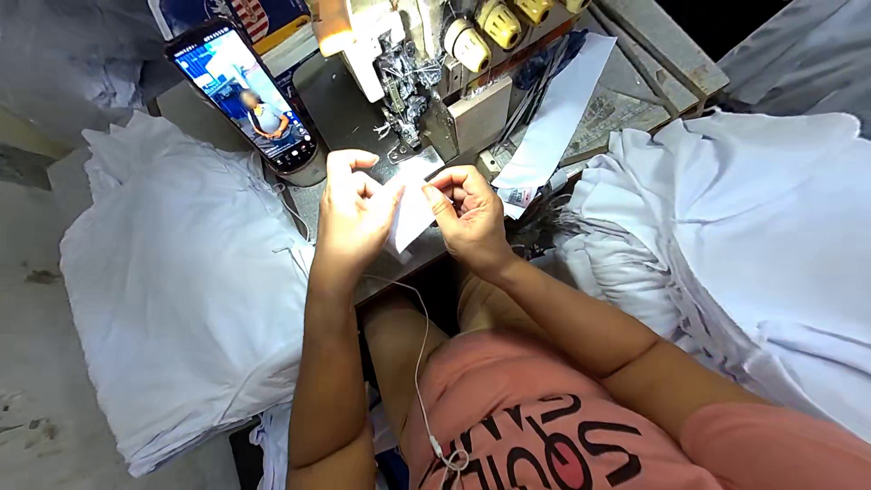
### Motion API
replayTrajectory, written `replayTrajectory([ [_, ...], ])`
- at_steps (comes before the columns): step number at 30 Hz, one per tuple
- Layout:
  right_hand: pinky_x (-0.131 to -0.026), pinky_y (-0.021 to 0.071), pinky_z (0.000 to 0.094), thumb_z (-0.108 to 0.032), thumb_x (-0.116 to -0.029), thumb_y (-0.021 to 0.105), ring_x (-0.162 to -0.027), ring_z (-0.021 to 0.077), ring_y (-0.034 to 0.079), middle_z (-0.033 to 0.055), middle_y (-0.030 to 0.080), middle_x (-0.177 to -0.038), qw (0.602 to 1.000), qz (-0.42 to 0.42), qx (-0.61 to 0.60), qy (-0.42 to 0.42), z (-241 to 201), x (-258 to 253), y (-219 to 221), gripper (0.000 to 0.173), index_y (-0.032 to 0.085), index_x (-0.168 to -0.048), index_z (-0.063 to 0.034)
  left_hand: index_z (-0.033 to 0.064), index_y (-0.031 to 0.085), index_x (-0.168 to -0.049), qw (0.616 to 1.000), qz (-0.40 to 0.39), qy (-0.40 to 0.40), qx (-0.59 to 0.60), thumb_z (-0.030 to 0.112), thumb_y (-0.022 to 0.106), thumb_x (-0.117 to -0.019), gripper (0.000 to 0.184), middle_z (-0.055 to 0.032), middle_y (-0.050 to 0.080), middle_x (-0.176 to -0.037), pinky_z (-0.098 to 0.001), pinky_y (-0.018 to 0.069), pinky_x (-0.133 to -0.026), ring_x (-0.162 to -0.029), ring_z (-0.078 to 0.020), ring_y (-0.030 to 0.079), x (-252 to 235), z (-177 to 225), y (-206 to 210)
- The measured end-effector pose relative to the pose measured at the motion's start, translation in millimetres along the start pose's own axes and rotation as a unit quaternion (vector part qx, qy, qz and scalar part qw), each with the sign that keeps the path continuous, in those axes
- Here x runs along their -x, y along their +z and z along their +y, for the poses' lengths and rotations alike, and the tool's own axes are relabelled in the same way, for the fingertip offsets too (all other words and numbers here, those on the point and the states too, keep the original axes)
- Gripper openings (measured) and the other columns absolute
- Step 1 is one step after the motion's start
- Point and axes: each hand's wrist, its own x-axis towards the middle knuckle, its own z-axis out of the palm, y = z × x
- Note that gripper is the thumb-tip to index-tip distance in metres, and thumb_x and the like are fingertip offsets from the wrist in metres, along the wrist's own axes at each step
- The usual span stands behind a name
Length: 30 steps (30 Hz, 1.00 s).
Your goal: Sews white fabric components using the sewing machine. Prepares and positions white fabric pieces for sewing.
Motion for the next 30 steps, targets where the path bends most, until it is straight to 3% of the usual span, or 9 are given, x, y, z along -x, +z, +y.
replayTrajectory([
  [3, -0.059, 0.0522, 0.0144, 0.001, -0.0964, 0.062, -0.063, -0.0031, 0.058, -0.0035, 0.062, -0.077, 0.998, 0.039, -0.017, 0.037, 7.4, -2.8, 3.0, 0.011, 0.056, -0.106, -0.0002, 0.0006, 0.049, -0.129, 0.994, 0.008, -0.01, -0.107, 0.015, 0.067, -0.0959, 0.041, 0.0023, 0.053, -0.074, -0.0164, 0.0426, -0.058, -0.058, -0.0004, 0.048, -17.6, 2.0, 6.0],
  [8, -0.053, 0.052, 0.0158, 0.001, -0.096, 0.063, -0.058, -0.0014, 0.06, -0.0038, 0.064, -0.072, 0.995, 0.071, -0.033, 0.069, 11.6, -12.0, 5.1, 0.014, 0.054, -0.106, -0.0023, 0.0022, 0.046, -0.138, 0.984, 0.001, -0.039, -0.172, 0.019, 0.064, -0.0971, 0.048, -0.002, 0.056, -0.078, -0.0343, 0.0471, -0.064, -0.066, -0.0136, 0.054, -33.7, 3.5, 13.0],
  [16, -0.049, 0.0515, 0.0162, -0.002, -0.0967, 0.065, -0.05, -0.0009, 0.057, -0.0065, 0.057, -0.062, 0.99, 0.097, -0.028, 0.093, 11.0, -26.9, 8.4, 0.016, 0.054, -0.108, -0.0019, 0.0015, 0.044, -0.141, 0.98, 0.039, -0.045, -0.188, 0.02, 0.063, -0.0979, 0.051, -0.0058, 0.058, -0.084, -0.0388, 0.0492, -0.07, -0.072, -0.0181, 0.058, -46.7, 4.2, 20.3],
  [20, -0.048, 0.0512, 0.0166, -0.004, -0.0964, 0.067, -0.048, -0.0011, 0.056, -0.0077, 0.056, -0.059, 0.99, 0.099, -0.014, 0.098, 11.9, -29.5, 8.5, 0.017, 0.054, -0.108, -0.0028, 0.0007, 0.045, -0.14, 0.975, 0.059, -0.033, -0.21, 0.022, 0.06, -0.0994, 0.048, -0.0061, 0.059, -0.082, -0.0413, 0.0487, -0.068, -0.071, -0.0204, 0.059, -46.1, 2.3, 22.5],
  [24, -0.049, 0.0513, 0.0172, -0.006, -0.0962, 0.068, -0.047, -0.001, 0.055, -0.0081, 0.054, -0.058, 0.992, 0.09, 0.007, 0.089, 13.8, -31.6, 7.2, 0.019, 0.055, -0.109, -0.0024, 0.0024, 0.045, -0.143, 0.958, 0.085, -0.069, -0.264, 0.028, 0.052, -0.1049, 0.046, -0.013, 0.065, -0.092, -0.0508, 0.051, -0.079, -0.086, -0.0304, 0.066, -52.9, 5.3, 22.0],
  [27, -0.05, 0.0518, 0.017, -0.007, -0.0967, 0.068, -0.05, -0.0013, 0.056, -0.0076, 0.056, -0.06, 0.995, 0.072, 0.012, 0.065, 16.3, -29.4, 3.6, 0.018, 0.056, -0.109, -0.0006, -0.0022, 0.045, -0.142, 0.961, 0.127, -0.039, -0.244, 0.025, 0.054, -0.1037, 0.048, -0.0137, 0.066, -0.09, -0.0458, 0.0529, -0.076, -0.081, -0.0279, 0.066, -56.1, -3.0, 19.0],
  [30, -0.052, 0.0523, 0.0158, -0.006, -0.0977, 0.065, -0.052, -0.0024, 0.057, -0.0081, 0.057, -0.063, 0.997, 0.051, 0.006, 0.05, 15.4, -22.9, -1.4, 0.014, 0.056, -0.107, -0.0014, -0.0062, 0.049, -0.138, 0.965, 0.185, 0.023, -0.186, 0.021, 0.057, -0.1034, 0.045, -0.0056, 0.056, -0.083, -0.0256, 0.0477, -0.067, -0.068, -0.0097, 0.054, -48.7, -7.3, 16.8],
])
